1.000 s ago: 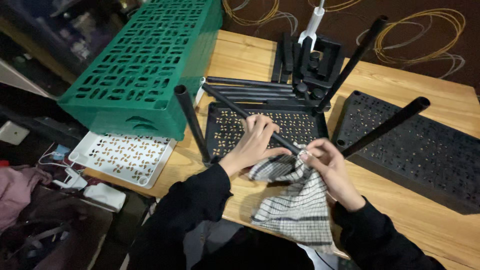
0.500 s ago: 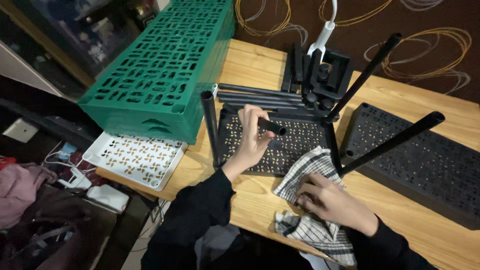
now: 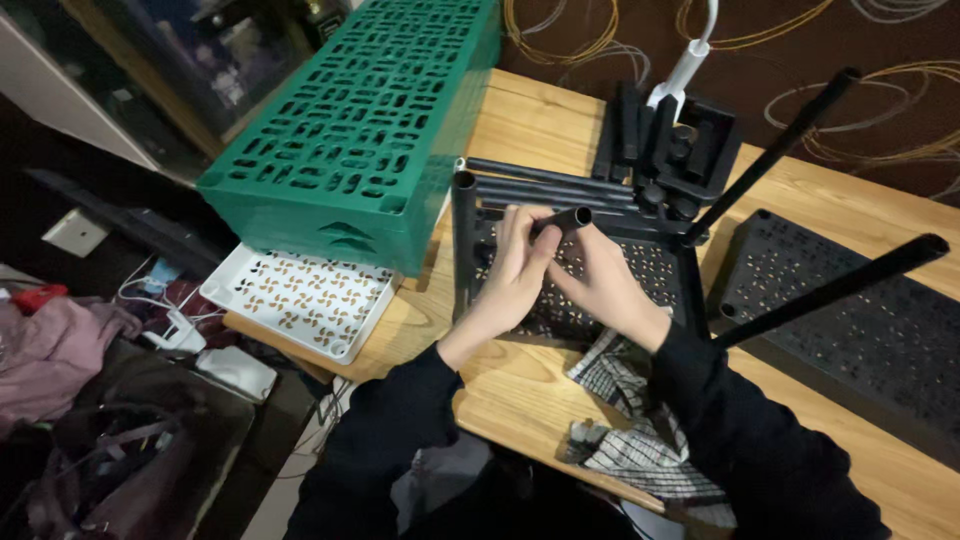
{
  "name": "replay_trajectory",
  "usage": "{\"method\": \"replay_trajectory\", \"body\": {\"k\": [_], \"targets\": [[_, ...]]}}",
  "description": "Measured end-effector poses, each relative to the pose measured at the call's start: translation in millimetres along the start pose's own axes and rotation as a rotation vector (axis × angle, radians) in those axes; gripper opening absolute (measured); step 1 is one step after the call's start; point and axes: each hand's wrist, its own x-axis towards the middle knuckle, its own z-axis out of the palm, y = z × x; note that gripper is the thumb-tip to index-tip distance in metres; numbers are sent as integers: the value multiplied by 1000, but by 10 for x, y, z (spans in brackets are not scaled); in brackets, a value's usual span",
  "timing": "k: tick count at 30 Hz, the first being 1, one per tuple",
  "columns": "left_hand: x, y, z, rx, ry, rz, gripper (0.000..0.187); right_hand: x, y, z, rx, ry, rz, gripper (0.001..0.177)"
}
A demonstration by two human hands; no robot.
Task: The person wipes black plastic furniture components with a checkered cloth on a wooden table. They handle several long rods and perforated trays, wiping each item individually and placing them back on the table.
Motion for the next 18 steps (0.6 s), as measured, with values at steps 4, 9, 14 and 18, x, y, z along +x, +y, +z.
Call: {"method": "replay_trajectory", "body": {"k": [4, 9, 14, 18], "targets": [[-63, 1, -97, -115, -57, -56, 27, 17, 256, 160, 105, 15, -5, 49], [-100, 164, -124, 60, -75, 140, 34, -11, 322, 180, 222, -8, -74, 39], [-326, 470, -76, 283, -61, 141, 65, 41, 132, 152, 284, 13, -15, 43], [-769, 587, -236, 399, 81, 230, 48, 114, -34, 171, 108, 95, -186, 32]]}}
